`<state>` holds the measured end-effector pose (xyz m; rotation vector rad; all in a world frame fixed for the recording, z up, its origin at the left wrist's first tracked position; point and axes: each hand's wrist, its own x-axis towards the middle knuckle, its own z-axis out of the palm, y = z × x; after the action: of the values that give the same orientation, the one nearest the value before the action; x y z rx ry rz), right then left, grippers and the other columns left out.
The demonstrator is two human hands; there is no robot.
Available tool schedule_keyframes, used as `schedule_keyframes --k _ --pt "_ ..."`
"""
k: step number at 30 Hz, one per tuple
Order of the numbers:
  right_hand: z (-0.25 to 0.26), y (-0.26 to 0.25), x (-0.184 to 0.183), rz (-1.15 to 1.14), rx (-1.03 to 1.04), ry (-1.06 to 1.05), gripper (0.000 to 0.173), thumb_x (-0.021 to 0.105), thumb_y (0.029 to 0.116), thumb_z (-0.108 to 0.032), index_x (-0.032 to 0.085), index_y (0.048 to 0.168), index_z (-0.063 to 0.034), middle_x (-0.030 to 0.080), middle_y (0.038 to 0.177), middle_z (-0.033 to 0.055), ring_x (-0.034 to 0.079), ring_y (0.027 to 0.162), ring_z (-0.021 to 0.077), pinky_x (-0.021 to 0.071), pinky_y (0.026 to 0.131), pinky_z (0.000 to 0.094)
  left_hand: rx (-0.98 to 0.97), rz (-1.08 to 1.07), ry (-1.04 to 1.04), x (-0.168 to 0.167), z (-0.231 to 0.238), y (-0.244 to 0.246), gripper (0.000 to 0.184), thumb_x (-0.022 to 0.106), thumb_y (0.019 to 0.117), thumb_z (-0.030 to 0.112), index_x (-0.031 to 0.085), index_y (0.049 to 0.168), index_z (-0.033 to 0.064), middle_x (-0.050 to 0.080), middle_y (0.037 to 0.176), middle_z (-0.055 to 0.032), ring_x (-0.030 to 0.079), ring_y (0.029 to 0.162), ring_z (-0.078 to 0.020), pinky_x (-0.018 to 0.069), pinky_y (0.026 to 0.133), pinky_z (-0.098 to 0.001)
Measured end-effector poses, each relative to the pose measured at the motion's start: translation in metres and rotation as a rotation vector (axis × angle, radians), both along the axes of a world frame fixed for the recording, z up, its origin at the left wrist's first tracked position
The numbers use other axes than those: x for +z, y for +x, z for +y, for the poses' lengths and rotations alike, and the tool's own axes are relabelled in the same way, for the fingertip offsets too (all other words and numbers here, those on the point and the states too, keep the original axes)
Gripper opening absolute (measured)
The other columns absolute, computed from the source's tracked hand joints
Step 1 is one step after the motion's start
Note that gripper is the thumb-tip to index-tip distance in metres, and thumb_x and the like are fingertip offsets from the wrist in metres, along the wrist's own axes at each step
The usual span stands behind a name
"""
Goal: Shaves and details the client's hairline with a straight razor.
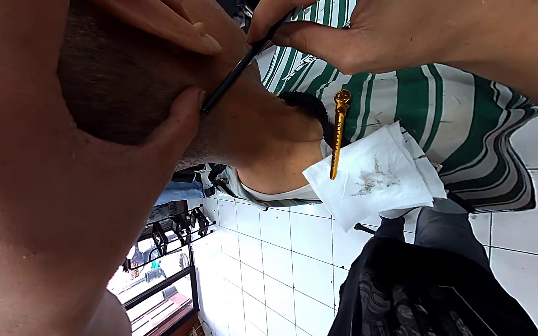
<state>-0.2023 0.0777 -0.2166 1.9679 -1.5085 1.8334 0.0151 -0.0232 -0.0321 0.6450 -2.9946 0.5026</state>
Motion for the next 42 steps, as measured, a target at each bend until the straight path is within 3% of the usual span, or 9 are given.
schedule_keyframes --k 6,11,16,20,23,27,31,36,42 --pt "0.003 -0.001 -0.004 0.069 0.014 -0.012 0.024 0.055 0.1029 -0.013 0.078 0.108 -0.0086 0.074 0.101 0.0005 0.068 0.097 0.0048 0.0554 0.081 0.021 0.048 0.039 0.063 -0.001 0.005 -0.004 0.06 0.073 0.0917 0.045 0.059 0.135 0.0063 0.067 0.122 -0.0148 0.066 0.112 -0.0192 0.0552 0.096 -0.0417" --pt "0.004 0.002 -0.002 0.048 -0.032 -0.011 0.023 0.056 0.1024 -0.014 0.078 0.107 -0.0104 0.074 0.099 -0.0021 0.068 0.093 0.002 0.0552 0.077 0.0183 0.043 0.061 0.089 -0.002 -0.001 -0.002 0.059 0.073 0.0908 0.046 0.062 0.133 0.0065 0.067 0.122 -0.0139 0.066 0.113 -0.0186 0.0549 0.096 -0.0404" --pt "0.005 0.001 -0.009 0.071 0.052 0.048 0.026 0.053 0.1015 -0.013 0.077 0.108 -0.0069 0.073 0.105 0.0042 0.068 0.103 0.0109 0.0559 0.087 0.0276 0.079 0.067 0.111 -0.003 0.002 -0.005 0.062 0.073 0.0907 0.047 0.059 0.135 0.0055 0.066 0.123 -0.0137 0.065 0.115 -0.0172 0.0539 0.099 -0.0387" --pt "0.004 0.003 -0.009 0.042 0.021 0.032 0.025 0.055 0.1027 -0.014 0.079 0.109 -0.0091 0.075 0.103 0.0005 0.068 0.099 0.0052 0.0557 0.082 0.0213 0.11 0.093 0.152 -0.005 0.004 -0.007 0.062 0.073 0.0911 0.045 0.059 0.136 0.0046 0.067 0.123 -0.0125 0.065 0.114 -0.0147 0.0538 0.099 -0.0349" --pt "0.004 0.004 -0.011 0.062 0.041 0.059 0.025 0.054 0.1016 -0.015 0.078 0.109 -0.0087 0.074 0.105 0.0026 0.068 0.103 0.0089 0.0559 0.086 0.0258 0.091 0.118 0.132 -0.006 -0.002 -0.004 0.065 0.077 0.0883 0.044 0.058 0.136 0.0038 0.066 0.125 -0.012 0.065 0.116 -0.014 0.0528 0.101 -0.0339" --pt "0.003 0.003 -0.017 0.194 0.046 0.02 0.027 0.053 0.1022 -0.016 0.077 0.107 -0.0055 0.073 0.102 0.0072 0.068 0.103 0.0164 0.0548 0.087 0.031 -0.118 0.154 -0.087 -0.006 -0.064 0.028 0.09 0.084 0.0723 0.062 0.054 0.144 0.0165 0.058 0.136 0.0012 0.055 0.125 -0.0038 0.0464 0.106 -0.0251" --pt "0.004 0.005 -0.012 0.089 0.066 0.101 0.027 0.053 0.1017 -0.017 0.077 0.11 -0.0089 0.073 0.106 0.0029 0.067 0.104 0.0096 0.0548 0.087 0.0261 0.063 0.178 0.064 -0.016 -0.036 0.024 0.058 0.076 0.089 0.048 0.063 0.13 0.0102 0.069 0.117 -0.0033 0.067 0.106 -0.008 0.0564 0.091 -0.0296" --pt "0.005 0.003 -0.02 0.223 0.112 0.051 0.024 0.054 0.1022 -0.015 0.076 0.109 -0.0086 0.073 0.105 0.0035 0.066 0.106 0.0129 0.0534 0.09 0.0285 0.028 0.252 -0.179 -0.021 -0.107 0.088 0.079 0.086 0.0698 0.062 0.064 0.134 0.0215 0.061 0.132 0.0036 0.056 0.123 -0.0044 0.0446 0.105 -0.0262" --pt "0.006 0.006 -0.015 0.174 0.074 0.085 0.026 0.053 0.1016 -0.016 0.077 0.108 -0.0066 0.073 0.103 0.0057 0.067 0.103 0.0136 0.0541 0.087 0.0287 0.095 0.25 -0.132 -0.024 -0.109 0.089 0.067 0.085 0.0728 0.061 0.067 0.129 0.0285 0.062 0.131 0.0082 0.057 0.121 -0.0012 0.0468 0.103 -0.025"
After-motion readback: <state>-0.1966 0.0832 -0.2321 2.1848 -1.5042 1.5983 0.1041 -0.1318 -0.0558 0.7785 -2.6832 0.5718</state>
